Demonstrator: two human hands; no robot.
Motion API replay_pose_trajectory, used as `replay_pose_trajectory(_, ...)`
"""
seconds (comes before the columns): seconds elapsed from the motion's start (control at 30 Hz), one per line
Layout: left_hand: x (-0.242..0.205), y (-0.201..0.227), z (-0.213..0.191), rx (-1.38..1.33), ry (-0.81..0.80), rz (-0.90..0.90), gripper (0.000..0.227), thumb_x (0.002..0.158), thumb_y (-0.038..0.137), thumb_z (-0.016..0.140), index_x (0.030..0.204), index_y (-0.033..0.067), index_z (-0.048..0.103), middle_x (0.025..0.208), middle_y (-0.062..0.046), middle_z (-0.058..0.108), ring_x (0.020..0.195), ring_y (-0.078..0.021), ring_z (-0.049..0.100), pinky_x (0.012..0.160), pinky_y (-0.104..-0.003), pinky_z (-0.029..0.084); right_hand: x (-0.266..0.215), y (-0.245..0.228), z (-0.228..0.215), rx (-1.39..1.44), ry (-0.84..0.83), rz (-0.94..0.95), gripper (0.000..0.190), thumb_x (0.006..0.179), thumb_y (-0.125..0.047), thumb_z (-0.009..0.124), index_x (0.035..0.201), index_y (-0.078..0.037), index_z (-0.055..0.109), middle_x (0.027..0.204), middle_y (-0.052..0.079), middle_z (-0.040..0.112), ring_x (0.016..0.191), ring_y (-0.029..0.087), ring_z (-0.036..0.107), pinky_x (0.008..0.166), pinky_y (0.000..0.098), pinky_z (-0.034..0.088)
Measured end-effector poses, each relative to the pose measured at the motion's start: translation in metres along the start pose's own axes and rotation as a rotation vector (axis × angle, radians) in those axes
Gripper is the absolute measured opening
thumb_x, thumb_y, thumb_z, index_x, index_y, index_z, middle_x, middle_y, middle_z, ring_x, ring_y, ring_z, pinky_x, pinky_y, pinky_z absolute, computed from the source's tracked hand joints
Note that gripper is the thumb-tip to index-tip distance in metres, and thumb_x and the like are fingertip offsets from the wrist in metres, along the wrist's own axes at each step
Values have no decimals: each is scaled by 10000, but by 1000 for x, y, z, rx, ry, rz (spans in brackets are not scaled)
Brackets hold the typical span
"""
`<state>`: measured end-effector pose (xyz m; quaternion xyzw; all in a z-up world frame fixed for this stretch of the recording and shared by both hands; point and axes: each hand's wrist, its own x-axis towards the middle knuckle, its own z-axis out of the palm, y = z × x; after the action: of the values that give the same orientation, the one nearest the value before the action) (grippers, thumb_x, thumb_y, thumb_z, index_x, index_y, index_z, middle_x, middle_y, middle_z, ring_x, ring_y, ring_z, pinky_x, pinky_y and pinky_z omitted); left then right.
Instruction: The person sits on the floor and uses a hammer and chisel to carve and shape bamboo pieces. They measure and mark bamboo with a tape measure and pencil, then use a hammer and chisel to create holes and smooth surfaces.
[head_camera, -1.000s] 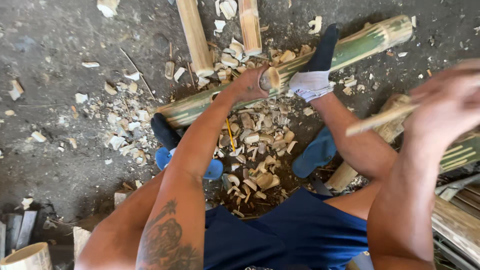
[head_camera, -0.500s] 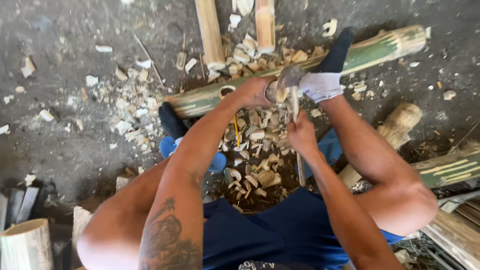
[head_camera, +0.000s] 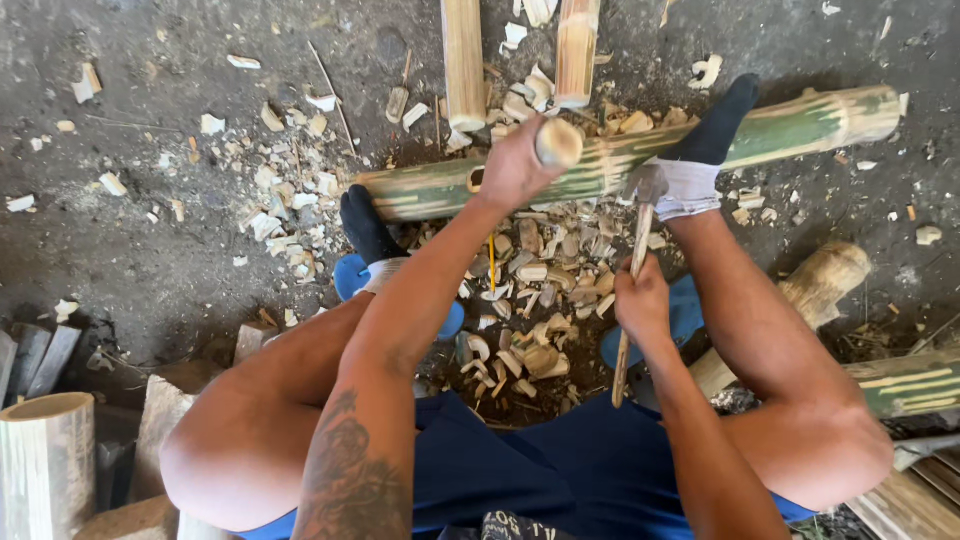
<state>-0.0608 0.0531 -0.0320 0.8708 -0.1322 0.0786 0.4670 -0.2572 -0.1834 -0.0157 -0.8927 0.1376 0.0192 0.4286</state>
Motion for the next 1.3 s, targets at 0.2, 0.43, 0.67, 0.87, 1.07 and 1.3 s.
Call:
replay_pose_trajectory(0.2, -2, -16, -23, -184, 262, -241, 568, 821, 424, 858, 1207, 73, 632, 1082, -87, 764, 914, -189, 800, 757, -329, 646, 5, -4, 4, -54, -111, 65, 176, 921, -127, 577, 1067, -31, 597, 848, 180, 676, 785, 320, 681, 723, 444, 529)
replay_pose_trajectory(0.43, 3, -20, -71, 1030, -775, 509, 581, 911, 80, 769, 1455, 173, 587, 1198, -74, 694, 969, -243, 698, 889, -361, 592, 7, -20, 27, 52, -177, 61, 134, 921, -105, 574, 1026, -22, 584, 843, 135, 637, 726, 262, 650, 666, 418, 525)
replay_pose_trajectory(0.67, -17, -13, -73, 881, -812, 599, 641, 746, 136, 837, 1315, 339, 622, 1337, -21, 595, 1247, -256, 583, 1057, -444, 497, 5, -34, 24, 160, -254, 242, 154, 921, -105, 553, 1064, -49, 564, 769, 76, 607, 629, 177, 603, 558, 362, 489)
replay_pose_trajectory(0.87, 11, -28, -81, -18, 163, -68, 665, 848, 304, 822, 1433, 170, 536, 1325, -66, 669, 1026, -194, 738, 857, -344, 635, 6, -36, 19, 174, -203, 197, 148, 943, -107, 563, 1073, -38, 579, 754, 66, 582, 595, 149, 538, 516, 336, 443)
replay_pose_trajectory(1.07, -4, -59, -103, -724, 604, -226, 607, 1040, 335, 709, 1493, 84, 392, 1206, -84, 663, 1042, -163, 671, 887, -325, 590, 7, -50, 22, 144, -214, 90, 164, 928, -99, 574, 1076, -28, 579, 761, 65, 589, 614, 151, 554, 543, 332, 460)
replay_pose_trajectory(1.3, -50, -61, -93, -793, 780, -448, 302, 931, 145, 721, 1187, 35, 603, 920, -43, 671, 721, -111, 589, 611, -257, 481, 6, -79, 18, 114, -275, 91, 158, 927, -76, 566, 1077, -25, 567, 758, 72, 599, 560, 158, 555, 495, 338, 455)
